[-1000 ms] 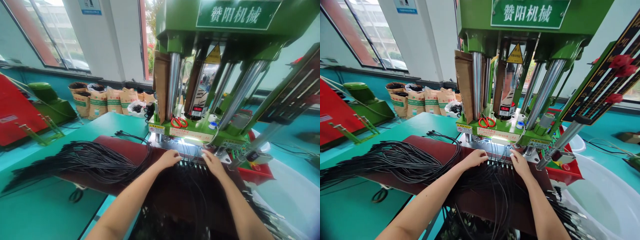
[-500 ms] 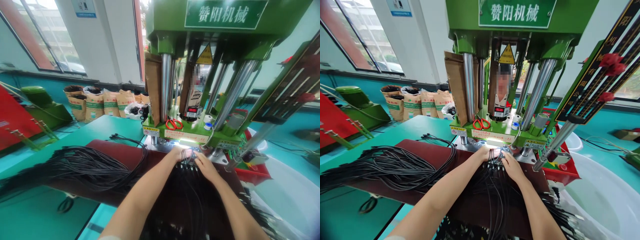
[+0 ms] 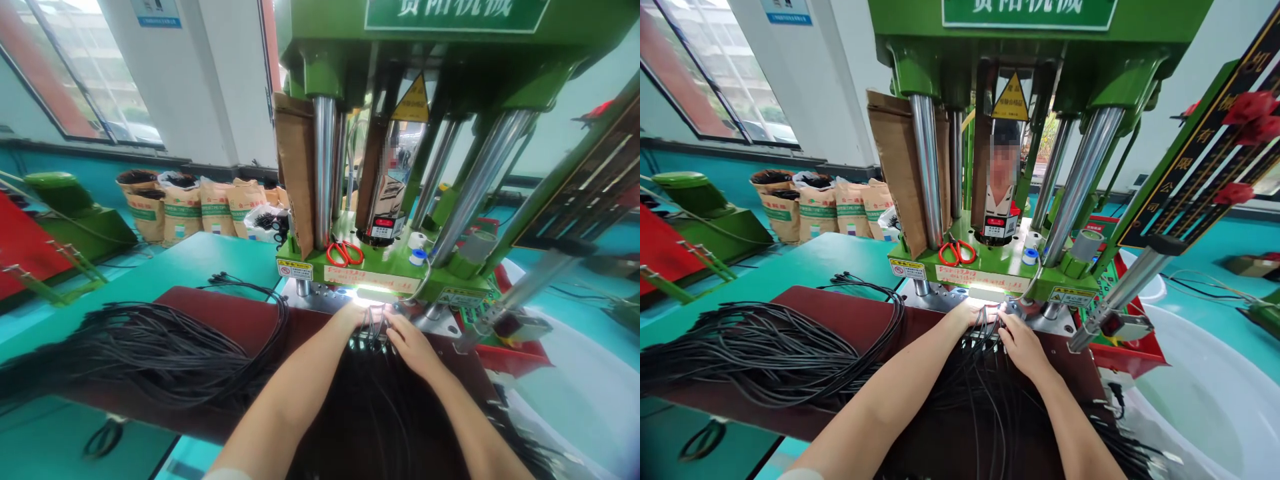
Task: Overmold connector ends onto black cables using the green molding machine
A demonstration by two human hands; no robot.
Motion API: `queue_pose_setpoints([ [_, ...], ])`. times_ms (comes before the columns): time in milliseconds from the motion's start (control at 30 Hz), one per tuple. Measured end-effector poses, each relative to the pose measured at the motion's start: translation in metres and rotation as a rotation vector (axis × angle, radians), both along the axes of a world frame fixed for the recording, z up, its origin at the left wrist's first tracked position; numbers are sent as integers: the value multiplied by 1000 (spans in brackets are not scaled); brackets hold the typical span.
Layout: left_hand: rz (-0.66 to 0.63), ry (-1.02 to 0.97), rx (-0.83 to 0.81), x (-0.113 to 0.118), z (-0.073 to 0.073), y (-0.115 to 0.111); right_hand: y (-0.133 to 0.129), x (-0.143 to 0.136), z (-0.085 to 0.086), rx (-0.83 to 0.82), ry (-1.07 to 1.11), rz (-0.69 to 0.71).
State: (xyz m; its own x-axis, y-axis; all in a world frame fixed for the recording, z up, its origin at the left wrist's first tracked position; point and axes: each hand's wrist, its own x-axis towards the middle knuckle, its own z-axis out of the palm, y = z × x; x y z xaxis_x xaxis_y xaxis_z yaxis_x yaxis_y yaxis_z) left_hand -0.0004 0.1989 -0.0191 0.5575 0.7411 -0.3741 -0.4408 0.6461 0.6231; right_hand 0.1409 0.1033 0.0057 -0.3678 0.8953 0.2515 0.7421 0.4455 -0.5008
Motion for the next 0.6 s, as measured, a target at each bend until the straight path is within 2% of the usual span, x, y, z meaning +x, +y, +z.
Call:
queue_pose_setpoints([
  [267, 28, 45, -21, -4, 2, -3, 0, 8, 2, 26, 130, -78],
  [600, 12, 23, -14, -7, 6, -6, 1, 12, -1, 32, 143, -125],
])
